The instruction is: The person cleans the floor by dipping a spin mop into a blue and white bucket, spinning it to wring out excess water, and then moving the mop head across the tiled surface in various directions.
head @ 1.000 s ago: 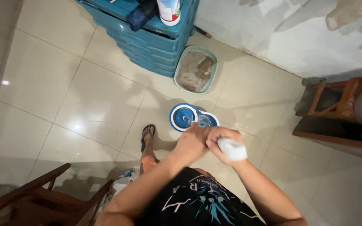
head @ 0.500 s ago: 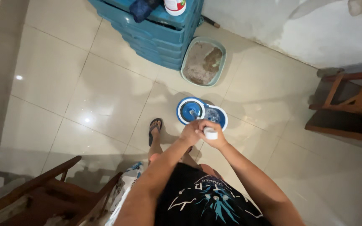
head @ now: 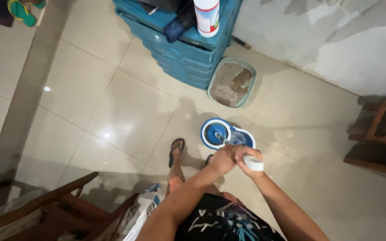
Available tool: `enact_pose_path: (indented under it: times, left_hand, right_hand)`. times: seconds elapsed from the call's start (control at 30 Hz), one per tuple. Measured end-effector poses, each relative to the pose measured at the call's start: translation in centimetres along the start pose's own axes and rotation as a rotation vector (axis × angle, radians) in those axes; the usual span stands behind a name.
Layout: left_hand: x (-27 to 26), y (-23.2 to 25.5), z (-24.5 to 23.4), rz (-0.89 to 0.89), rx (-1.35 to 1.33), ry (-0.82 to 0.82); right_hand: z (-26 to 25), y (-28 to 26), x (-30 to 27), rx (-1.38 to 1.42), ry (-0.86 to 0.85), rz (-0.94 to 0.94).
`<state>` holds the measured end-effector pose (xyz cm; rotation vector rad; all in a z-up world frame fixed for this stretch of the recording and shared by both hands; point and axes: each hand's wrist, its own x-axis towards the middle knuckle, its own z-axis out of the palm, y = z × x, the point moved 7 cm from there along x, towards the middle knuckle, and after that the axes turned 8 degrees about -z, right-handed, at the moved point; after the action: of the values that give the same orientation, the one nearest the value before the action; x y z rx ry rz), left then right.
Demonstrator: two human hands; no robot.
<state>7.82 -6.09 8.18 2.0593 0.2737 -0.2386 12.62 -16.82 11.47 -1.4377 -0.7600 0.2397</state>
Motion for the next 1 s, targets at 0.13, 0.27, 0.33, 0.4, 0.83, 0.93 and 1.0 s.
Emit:
enact_pose_path:
  times: [0.13, 0.27, 0.33, 0.4, 0.83, 0.93, 1.0]
  left_hand:
    - [1.9, -7.1, 3.8, -0.202, -0.031, -0.192]
    - [-1.6, -0.6, -1.8, 0.291, -0.415, 0.110]
    - [-3.4, 4.2, -4.4, 0.261, -0.227, 0.040]
    - [-6.0, 8.8, -6.8, 0.335, -0.138, 0.130]
    - [1.3, -10.9, 4.3, -0.044, 0.202, -0.092]
    - [1.5, -8.5, 2.1, -0.156, -0.001, -0.186]
    - [0.3, -2.9, -0.8, -0.013, 0.061, -0.111]
  right_hand:
    - [2.4, 6.0, -2.4, -0.123, -0.114, 0.190]
    - [3.8, -1.4, 1.3, -0.160, -0.027, 0.130]
    - [3.1, -8.3, 3.3, -0.246, -0.027, 0.076]
    - [2.4, -13.7, 4.5, -0.257, -0.033, 0.041]
    - [4.7, 3.0, 0.1, 0.014, -0.081, 0.061]
    - [4.7, 1.0, 1.8, -0.006, -0.045, 0.221]
    - [3.7, -3.1, 3.1, -0.041, 0.032, 0.308]
